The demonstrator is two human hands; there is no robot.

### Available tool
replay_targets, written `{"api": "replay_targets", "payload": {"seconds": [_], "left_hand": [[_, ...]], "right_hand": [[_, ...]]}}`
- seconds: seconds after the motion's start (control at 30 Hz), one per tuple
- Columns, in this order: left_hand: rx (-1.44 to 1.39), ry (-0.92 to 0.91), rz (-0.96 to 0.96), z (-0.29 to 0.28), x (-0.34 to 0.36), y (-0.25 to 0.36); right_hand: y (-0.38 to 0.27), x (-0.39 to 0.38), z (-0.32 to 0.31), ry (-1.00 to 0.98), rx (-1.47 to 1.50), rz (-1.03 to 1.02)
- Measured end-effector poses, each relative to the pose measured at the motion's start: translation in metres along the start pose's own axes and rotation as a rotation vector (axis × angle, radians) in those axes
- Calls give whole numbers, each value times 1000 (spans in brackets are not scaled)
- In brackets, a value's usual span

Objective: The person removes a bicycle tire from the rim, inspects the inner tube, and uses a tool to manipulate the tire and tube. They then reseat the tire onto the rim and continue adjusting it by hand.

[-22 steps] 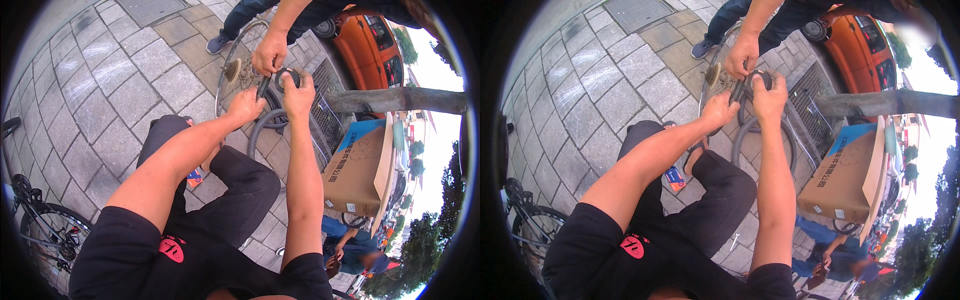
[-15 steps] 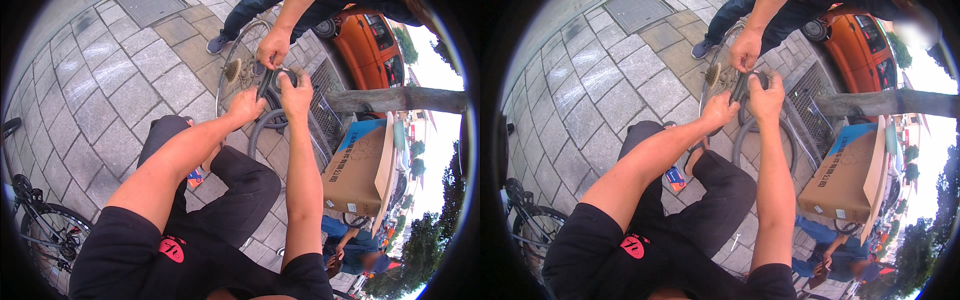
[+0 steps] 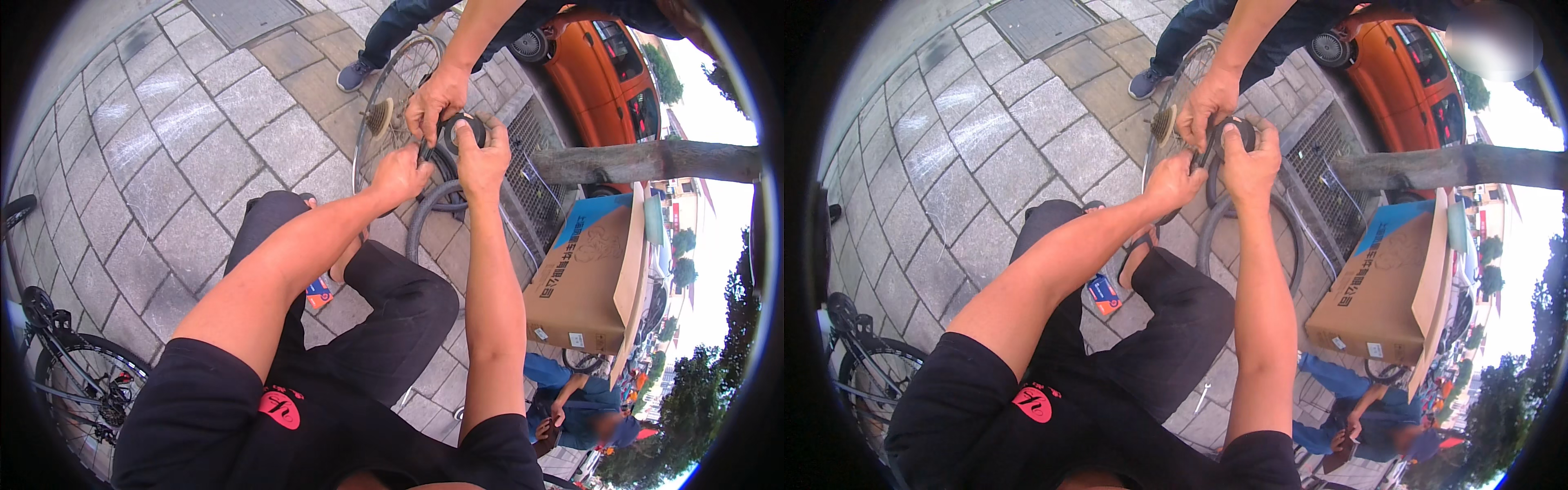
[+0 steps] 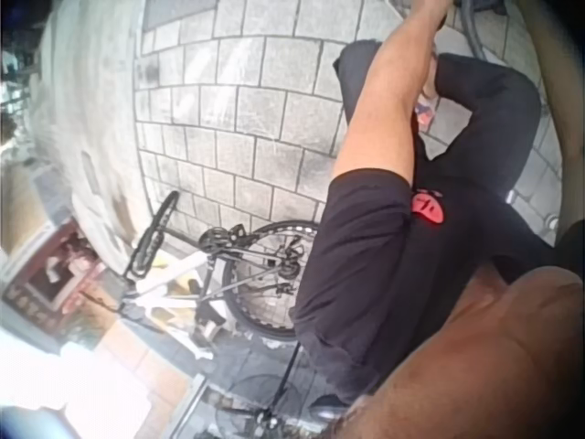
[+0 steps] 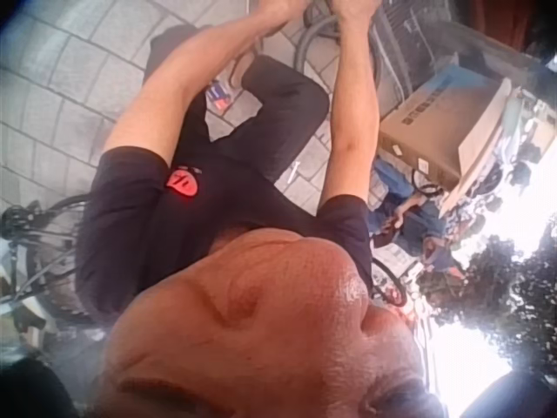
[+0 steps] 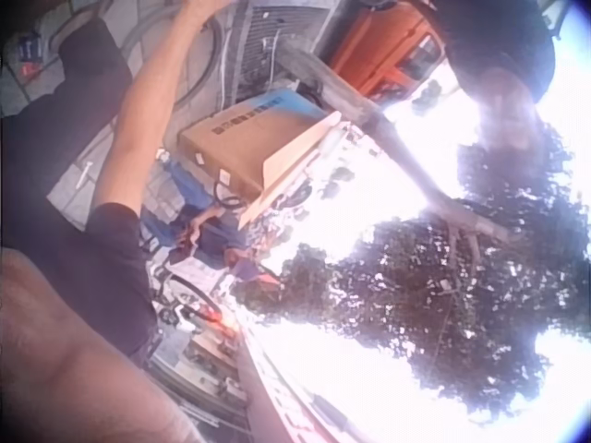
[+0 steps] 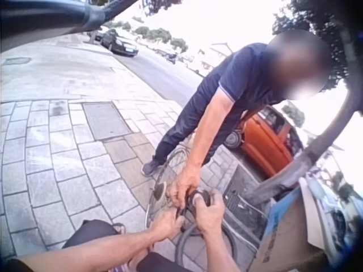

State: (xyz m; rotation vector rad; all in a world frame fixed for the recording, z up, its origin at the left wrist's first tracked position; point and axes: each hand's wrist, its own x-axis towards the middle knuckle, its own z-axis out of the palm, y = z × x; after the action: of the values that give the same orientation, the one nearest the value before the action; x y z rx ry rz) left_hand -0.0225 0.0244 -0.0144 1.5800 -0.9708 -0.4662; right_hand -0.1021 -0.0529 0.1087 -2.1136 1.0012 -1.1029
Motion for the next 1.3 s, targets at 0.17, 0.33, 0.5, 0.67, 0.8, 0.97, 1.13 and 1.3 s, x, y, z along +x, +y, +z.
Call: {"api": "replay_targets", "payload": {"seconds": [0.17, 0.33, 0.5, 0.67, 0.8, 0.97, 1.13, 1.3], "left_hand": [[-10, 1, -7, 1, 0, 1], [5, 14, -1, 2, 0, -2], [-12, -9, -20, 1, 0, 0], [0, -22, -28, 0, 1, 0], [13, 2, -4, 2, 1, -1], [4, -17, -30, 0, -1, 3], [8, -37, -43, -4, -1, 5], [5, -26, -45, -4, 0, 4]], "right_hand": [[5, 2, 1, -14, 49, -22], [-6, -1, 3, -23, 70, 6], [-7, -4, 3, -60, 99, 51], [-4, -3, 3, -35, 64, -35], [-3, -1, 4, -39, 69, 1], [10, -2, 5, -36, -5, -23], [9, -3, 7, -65, -17, 22], [-10, -1, 4, -179, -159, 89]]}}
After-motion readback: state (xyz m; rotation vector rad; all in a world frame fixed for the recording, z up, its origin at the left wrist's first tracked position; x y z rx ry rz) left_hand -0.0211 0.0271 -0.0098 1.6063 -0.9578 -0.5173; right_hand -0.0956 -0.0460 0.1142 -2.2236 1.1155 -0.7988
